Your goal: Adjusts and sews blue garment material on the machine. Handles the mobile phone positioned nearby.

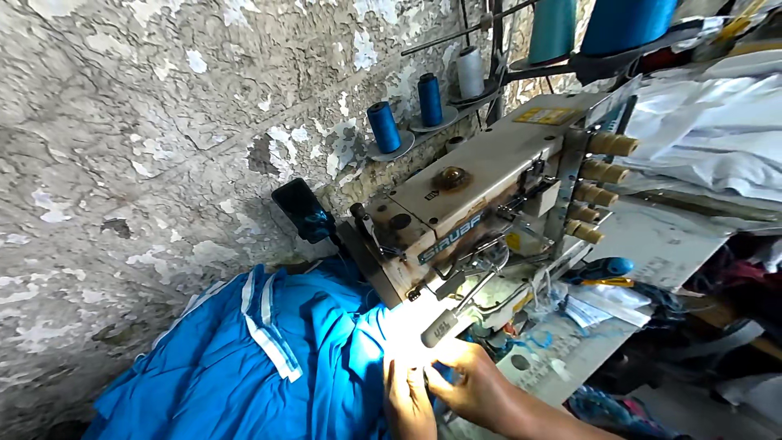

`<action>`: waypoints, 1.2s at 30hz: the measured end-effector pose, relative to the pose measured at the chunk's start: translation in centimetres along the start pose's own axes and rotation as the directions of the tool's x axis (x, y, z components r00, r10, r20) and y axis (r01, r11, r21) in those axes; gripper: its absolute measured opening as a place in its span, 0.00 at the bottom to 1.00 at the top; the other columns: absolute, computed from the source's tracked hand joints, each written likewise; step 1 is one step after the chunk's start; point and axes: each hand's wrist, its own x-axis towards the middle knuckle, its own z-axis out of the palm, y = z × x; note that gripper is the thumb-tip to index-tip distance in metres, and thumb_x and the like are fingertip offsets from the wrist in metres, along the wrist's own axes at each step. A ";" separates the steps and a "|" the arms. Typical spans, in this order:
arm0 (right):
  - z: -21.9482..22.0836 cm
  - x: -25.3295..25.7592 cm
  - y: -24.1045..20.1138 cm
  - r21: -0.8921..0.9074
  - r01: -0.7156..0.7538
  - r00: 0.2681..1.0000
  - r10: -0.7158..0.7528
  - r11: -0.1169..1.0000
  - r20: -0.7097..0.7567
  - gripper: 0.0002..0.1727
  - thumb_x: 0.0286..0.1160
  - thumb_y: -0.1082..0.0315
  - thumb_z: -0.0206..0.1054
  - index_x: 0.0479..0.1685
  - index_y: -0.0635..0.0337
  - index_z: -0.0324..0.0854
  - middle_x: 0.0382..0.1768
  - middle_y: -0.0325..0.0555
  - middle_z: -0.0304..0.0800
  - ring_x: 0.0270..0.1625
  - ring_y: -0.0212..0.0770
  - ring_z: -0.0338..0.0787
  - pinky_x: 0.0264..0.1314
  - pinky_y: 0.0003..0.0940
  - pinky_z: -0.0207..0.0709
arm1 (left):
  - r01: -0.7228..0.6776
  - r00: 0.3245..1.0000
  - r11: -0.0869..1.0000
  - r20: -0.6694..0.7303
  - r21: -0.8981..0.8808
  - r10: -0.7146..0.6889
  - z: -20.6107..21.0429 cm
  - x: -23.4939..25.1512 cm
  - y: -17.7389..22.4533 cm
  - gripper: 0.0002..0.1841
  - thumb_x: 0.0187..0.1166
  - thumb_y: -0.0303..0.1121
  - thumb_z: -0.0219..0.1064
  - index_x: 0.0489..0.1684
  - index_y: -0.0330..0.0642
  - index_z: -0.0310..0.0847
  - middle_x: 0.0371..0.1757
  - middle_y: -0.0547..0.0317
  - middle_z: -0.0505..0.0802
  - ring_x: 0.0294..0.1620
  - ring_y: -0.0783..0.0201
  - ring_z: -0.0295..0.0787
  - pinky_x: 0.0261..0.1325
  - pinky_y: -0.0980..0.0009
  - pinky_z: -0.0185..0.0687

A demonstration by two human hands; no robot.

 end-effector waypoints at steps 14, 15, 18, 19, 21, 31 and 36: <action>-2.1 2.0 -1.4 0.603 -0.786 0.518 0.677 0.136 0.523 0.13 0.64 0.86 0.63 0.31 0.54 0.79 0.25 0.31 0.86 0.30 0.24 0.85 0.40 0.21 0.82 | 0.324 0.937 0.938 0.178 -0.125 -0.300 -0.4 0.1 1.3 0.14 0.84 0.21 0.53 0.48 0.17 0.84 0.44 0.41 0.90 0.50 0.68 0.87 0.62 0.75 0.79; -2.2 2.1 -1.4 0.597 -0.801 0.466 0.678 0.050 0.568 0.15 0.65 0.87 0.61 0.30 0.54 0.78 0.24 0.32 0.85 0.27 0.25 0.84 0.36 0.21 0.81 | 0.298 0.947 0.949 0.157 -0.100 -0.281 -0.2 0.1 1.2 0.13 0.83 0.20 0.53 0.46 0.17 0.84 0.44 0.39 0.90 0.50 0.65 0.87 0.62 0.74 0.79; -2.6 2.0 -1.0 0.474 -0.870 0.452 0.608 0.138 0.653 0.13 0.73 0.83 0.60 0.29 0.53 0.78 0.23 0.29 0.82 0.26 0.23 0.81 0.35 0.20 0.78 | 0.236 0.968 0.970 0.106 -0.065 -0.228 0.1 -0.1 0.9 0.13 0.80 0.18 0.53 0.46 0.16 0.83 0.45 0.36 0.89 0.51 0.60 0.87 0.63 0.72 0.79; -2.8 2.1 -0.8 0.414 -0.866 0.497 0.579 0.280 0.647 0.12 0.73 0.80 0.61 0.27 0.52 0.79 0.23 0.26 0.81 0.27 0.21 0.80 0.36 0.19 0.76 | 0.218 0.972 0.975 0.101 -0.053 -0.212 0.1 -0.1 1.0 0.13 0.80 0.18 0.53 0.46 0.15 0.83 0.46 0.34 0.90 0.52 0.59 0.87 0.64 0.71 0.79; -3.3 2.1 -0.6 0.281 -0.784 0.586 0.511 0.553 0.628 0.09 0.74 0.74 0.62 0.26 0.58 0.81 0.23 0.27 0.78 0.28 0.19 0.76 0.36 0.19 0.71 | 0.162 0.983 0.987 0.088 -0.016 -0.160 0.1 -0.1 0.9 0.11 0.78 0.18 0.55 0.40 0.17 0.84 0.43 0.36 0.89 0.49 0.59 0.87 0.61 0.72 0.80; -1.7 1.0 -1.1 0.623 -0.782 0.488 0.662 0.040 0.570 0.13 0.64 0.82 0.61 0.24 0.52 0.79 0.22 0.30 0.84 0.26 0.24 0.83 0.35 0.21 0.79 | 0.246 0.942 0.969 0.234 0.005 -0.240 -0.6 0.0 1.3 0.12 0.80 0.18 0.54 0.44 0.17 0.84 0.42 0.36 0.91 0.50 0.56 0.89 0.63 0.65 0.80; -0.9 1.0 -2.3 0.675 -0.692 0.321 0.728 -0.256 0.605 0.11 0.74 0.82 0.57 0.31 0.56 0.78 0.22 0.38 0.84 0.25 0.29 0.84 0.32 0.24 0.80 | 0.187 0.980 0.982 0.073 0.006 -0.187 0.6 -0.4 1.5 0.12 0.77 0.15 0.54 0.43 0.14 0.83 0.43 0.32 0.91 0.51 0.53 0.90 0.64 0.66 0.81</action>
